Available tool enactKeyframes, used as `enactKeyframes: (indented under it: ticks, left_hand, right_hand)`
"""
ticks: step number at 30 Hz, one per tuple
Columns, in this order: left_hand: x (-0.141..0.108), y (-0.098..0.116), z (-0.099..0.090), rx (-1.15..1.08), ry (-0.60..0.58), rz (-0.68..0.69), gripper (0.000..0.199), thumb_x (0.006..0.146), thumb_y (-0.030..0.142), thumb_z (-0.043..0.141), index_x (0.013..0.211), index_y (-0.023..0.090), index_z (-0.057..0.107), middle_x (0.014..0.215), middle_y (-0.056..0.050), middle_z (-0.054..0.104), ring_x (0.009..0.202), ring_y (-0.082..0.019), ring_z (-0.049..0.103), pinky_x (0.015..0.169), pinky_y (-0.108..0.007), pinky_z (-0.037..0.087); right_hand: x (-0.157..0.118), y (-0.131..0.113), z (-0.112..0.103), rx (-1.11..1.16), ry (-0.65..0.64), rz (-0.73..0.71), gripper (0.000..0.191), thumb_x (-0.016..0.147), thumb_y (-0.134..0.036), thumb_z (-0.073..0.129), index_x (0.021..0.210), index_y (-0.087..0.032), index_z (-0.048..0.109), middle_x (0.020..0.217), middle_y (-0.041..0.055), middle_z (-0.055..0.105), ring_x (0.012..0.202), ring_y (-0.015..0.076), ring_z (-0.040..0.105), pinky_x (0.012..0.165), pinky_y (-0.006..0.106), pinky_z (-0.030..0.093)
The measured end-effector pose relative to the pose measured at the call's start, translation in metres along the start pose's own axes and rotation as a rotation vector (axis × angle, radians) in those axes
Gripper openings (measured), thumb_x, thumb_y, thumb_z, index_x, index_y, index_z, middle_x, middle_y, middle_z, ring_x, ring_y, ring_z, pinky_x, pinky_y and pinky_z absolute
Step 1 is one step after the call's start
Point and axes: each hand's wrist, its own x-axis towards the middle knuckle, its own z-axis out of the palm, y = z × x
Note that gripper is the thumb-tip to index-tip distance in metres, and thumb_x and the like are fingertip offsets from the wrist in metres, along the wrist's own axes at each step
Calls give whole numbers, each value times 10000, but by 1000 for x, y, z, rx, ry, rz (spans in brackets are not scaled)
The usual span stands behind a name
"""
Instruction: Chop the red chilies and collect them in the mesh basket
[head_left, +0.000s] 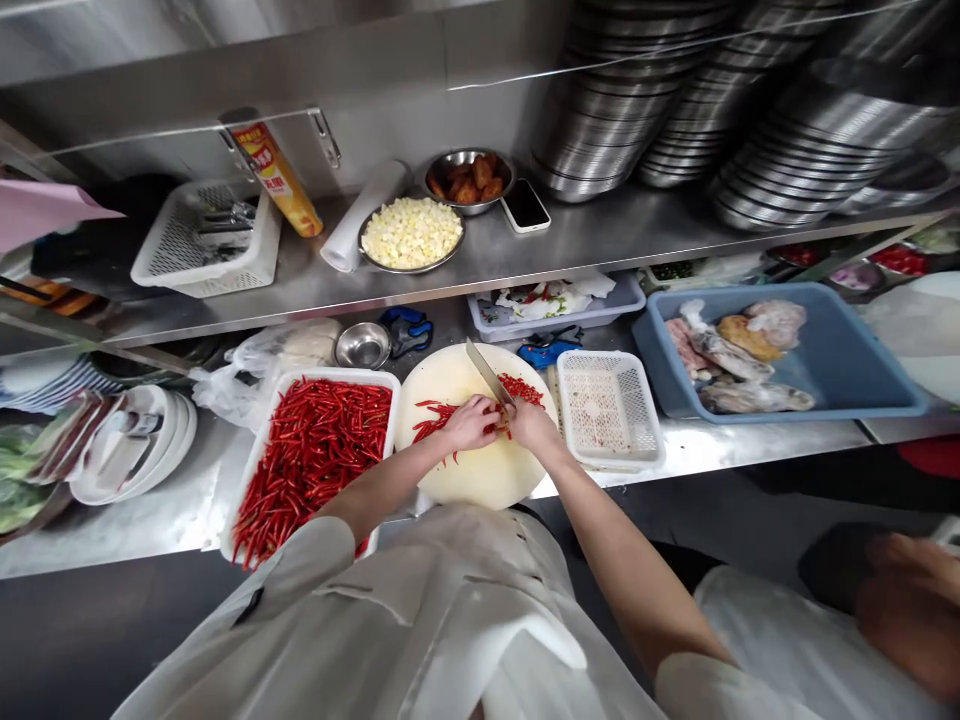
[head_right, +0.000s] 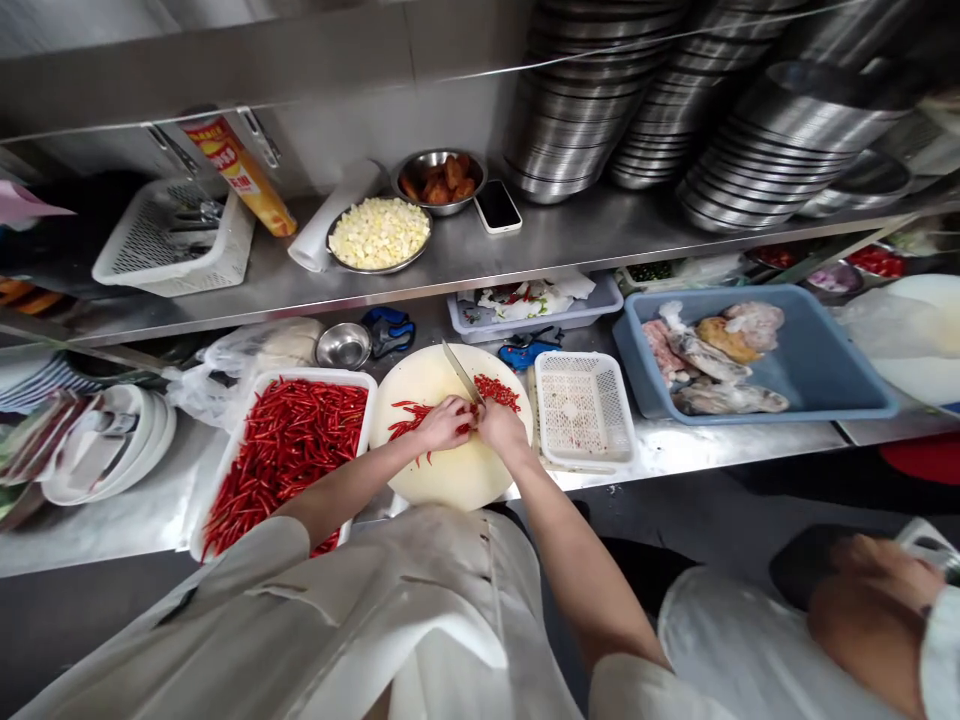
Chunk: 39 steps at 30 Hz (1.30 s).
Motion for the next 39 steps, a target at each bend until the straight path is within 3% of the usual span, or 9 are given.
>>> enactKeyframes:
  ticks: [5, 18, 34, 39]
  left_hand:
    - [-3, 0, 9, 9, 16, -17, 187, 951, 331, 698, 1100, 232, 752, 1246, -108, 635, 1240, -280, 527, 1073, -433, 510]
    - [-12, 1, 6, -6, 22, -28, 223, 981, 380, 660, 1129, 237, 745, 1228, -107, 652, 1243, -308, 527, 1048, -465, 489]
    - [-22, -5, 2, -14, -6, -1, 212, 962, 382, 676, 1105, 240, 743, 1167, -95, 667, 1177, -293, 565, 1007, -451, 464]
    - [-29, -7, 2, -11, 16, 40, 197, 978, 361, 649, 1122, 256, 734, 1198, -90, 655, 1206, -288, 554, 1076, -458, 438]
  right_hand:
    - [5, -9, 1, -40, -37, 60, 444, 1141, -423, 388, 1250, -152, 721, 1170, 191, 790, 1138, 303, 747, 948, 339, 518]
    - [-6, -16, 14, -62, -45, 80, 459, 1152, -420, 388, 1337, -142, 703, 1230, 190, 783, 1162, 274, 741, 943, 302, 501]
    - [-17, -30, 21, -46, -49, 109, 434, 1156, -417, 420, 1240, -119, 724, 1209, 203, 782, 1151, 273, 738, 944, 289, 484]
    - [-21, -31, 27, -45, -17, 162, 449, 1156, -412, 405, 1283, -109, 710, 1217, 209, 779, 1144, 273, 743, 920, 284, 493]
